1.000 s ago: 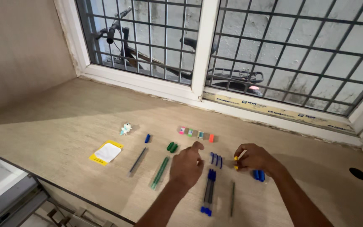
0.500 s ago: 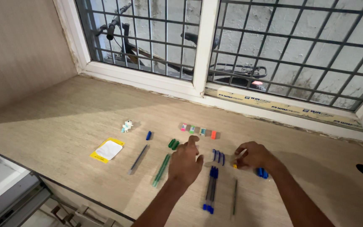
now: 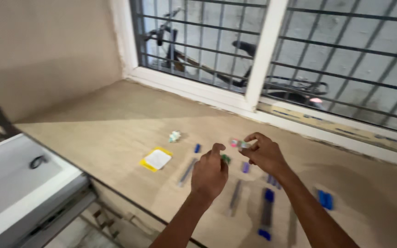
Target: The person sorts pens, highlighters, and small items from a drawer onto a desk, arranging them in rows by color and type. They then place a blue notebook and a small box into the drawer.
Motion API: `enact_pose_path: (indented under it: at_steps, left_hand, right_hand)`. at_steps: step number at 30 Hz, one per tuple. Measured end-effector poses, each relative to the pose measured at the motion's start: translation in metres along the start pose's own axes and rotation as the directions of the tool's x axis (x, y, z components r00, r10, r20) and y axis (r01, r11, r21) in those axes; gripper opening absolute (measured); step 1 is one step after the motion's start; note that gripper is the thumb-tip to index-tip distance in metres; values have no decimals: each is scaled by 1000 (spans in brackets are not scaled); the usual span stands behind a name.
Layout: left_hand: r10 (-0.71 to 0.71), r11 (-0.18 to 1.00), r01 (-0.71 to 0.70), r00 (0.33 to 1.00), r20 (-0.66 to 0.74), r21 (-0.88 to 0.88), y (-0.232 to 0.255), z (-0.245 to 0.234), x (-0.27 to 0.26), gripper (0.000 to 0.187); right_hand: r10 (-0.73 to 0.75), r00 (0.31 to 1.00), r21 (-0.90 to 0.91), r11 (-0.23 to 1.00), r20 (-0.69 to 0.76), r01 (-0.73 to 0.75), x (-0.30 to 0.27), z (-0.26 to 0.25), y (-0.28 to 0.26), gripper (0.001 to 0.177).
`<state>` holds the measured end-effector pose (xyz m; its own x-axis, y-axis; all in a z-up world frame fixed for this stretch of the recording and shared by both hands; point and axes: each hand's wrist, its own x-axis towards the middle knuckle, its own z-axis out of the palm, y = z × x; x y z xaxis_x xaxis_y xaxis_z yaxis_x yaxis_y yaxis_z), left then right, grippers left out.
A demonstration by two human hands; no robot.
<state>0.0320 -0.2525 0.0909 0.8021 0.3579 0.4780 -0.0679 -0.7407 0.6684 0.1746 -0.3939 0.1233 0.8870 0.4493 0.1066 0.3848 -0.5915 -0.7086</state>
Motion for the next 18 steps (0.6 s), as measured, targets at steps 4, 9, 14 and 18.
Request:
enact_pose_path:
  at_steps: [4,9,14,18]
  left_hand:
    - [-28,998,32,998,-64,61,-35,-59,1,31]
    - [-138,980,161,973,-187,119,-99,-164,-12,33]
    - [-262,926,329,914,-308,187,-181,-266,-51,33]
    - [-301,874,429,847,-438,229,-253,-335,-84,31]
  right_hand:
    - [-100,991,67,993,89,94,7,57,-63,49]
    - [-240,955,100,969,172,226,12,148,-148,39]
    - [-335,894,181,939,298,291,6,254,-233,32]
    - [-413,835,245,907,363,342,-2,342,-292,31]
